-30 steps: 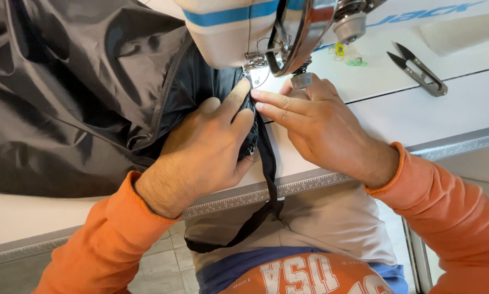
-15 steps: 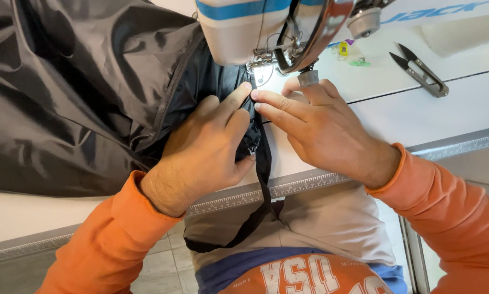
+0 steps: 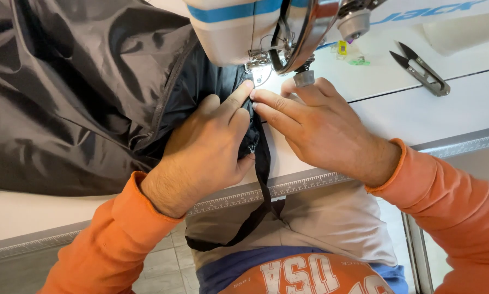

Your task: Sewing a black strap onto a black fabric bag using an industrial sewing machine.

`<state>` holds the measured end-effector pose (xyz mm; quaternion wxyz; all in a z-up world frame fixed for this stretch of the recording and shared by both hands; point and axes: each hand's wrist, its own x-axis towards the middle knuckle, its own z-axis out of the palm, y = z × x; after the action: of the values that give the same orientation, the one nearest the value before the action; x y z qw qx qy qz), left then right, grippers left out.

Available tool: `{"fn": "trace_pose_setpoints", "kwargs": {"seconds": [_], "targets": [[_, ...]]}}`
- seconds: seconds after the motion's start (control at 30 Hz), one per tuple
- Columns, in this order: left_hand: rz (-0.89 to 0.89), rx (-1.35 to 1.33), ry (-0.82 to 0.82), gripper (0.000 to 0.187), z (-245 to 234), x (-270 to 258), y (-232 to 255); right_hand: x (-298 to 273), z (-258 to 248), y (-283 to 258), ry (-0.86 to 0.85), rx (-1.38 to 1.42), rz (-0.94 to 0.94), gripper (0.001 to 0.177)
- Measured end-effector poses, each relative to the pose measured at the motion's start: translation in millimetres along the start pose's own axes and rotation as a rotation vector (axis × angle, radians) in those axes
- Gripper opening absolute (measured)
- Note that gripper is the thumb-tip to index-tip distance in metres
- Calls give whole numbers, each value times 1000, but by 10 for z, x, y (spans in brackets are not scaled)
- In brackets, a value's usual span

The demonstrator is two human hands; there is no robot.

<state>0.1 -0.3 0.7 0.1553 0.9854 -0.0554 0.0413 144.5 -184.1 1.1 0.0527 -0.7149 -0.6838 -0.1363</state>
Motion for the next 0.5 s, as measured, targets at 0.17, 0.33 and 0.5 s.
{"fn": "trace_pose_setpoints", "kwargs": {"seconds": [0.17, 0.33, 0.5], "targets": [[23, 70, 28, 56, 7, -15, -4, 36, -4, 12, -11, -22, -1, 38], [-30, 58, -18, 55, -41, 12, 43, 59, -1, 28, -1, -49, -16, 41], [-38, 61, 18, 52, -21, 0, 60, 64, 27, 43, 12, -22, -1, 31]]}}
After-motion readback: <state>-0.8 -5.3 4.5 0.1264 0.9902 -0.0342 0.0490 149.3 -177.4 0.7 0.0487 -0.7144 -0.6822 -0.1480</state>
